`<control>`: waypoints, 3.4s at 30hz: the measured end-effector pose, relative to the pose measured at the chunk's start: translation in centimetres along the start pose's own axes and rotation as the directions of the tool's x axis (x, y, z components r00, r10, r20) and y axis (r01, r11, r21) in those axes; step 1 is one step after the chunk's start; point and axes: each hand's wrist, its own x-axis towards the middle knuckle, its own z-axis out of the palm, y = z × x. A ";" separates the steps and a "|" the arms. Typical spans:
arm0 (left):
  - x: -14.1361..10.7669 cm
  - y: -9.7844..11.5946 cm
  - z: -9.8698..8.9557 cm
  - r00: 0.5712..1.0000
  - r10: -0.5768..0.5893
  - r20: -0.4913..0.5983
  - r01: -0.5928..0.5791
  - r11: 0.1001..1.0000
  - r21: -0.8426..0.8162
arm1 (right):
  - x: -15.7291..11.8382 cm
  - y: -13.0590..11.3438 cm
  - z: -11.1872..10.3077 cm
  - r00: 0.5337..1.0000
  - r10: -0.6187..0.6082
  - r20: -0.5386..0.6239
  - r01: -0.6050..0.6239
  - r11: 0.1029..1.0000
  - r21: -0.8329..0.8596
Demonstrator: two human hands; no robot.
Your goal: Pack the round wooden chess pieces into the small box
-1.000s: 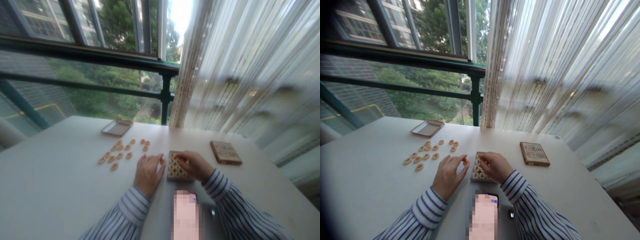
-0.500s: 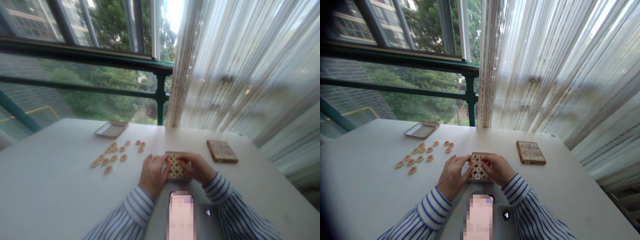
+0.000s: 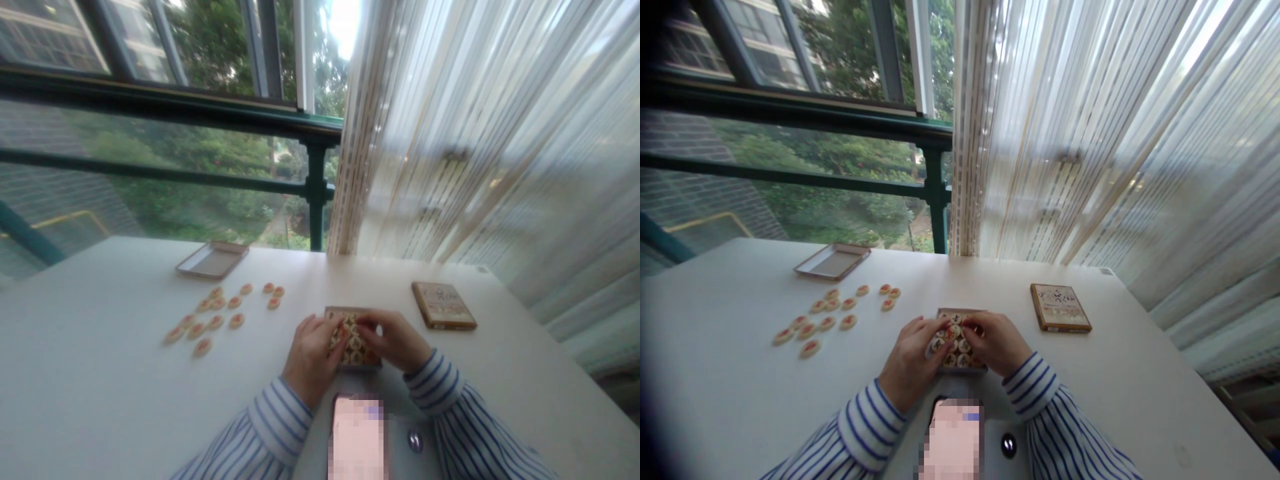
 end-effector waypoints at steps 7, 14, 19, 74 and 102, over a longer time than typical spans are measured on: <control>-0.2 0.0 0.4 1.000 0.010 -0.024 -0.012 0.997 -0.080 | 0.2 0.0 0.2 0.998 0.015 0.067 -0.022 0.994 0.107; -0.4 -0.1 0.5 1.000 -0.003 -0.005 0.002 0.991 -0.134 | 0.3 0.6 0.7 0.993 0.053 0.107 -0.080 0.960 0.270; -0.6 -0.2 0.7 1.000 -0.012 0.004 0.012 0.989 -0.145 | 0.4 0.8 0.8 0.988 0.067 0.136 -0.112 0.926 0.360; -0.4 -0.9 -0.5 0.985 -0.166 0.047 0.172 0.969 -0.179 | -0.2 0.5 -0.9 0.948 -0.131 0.291 0.209 0.944 -0.254; -0.4 -0.9 -0.5 0.979 -0.206 0.013 0.205 0.968 -0.145 | -0.4 -0.1 -1.0 0.912 -0.078 0.404 0.202 0.940 -0.274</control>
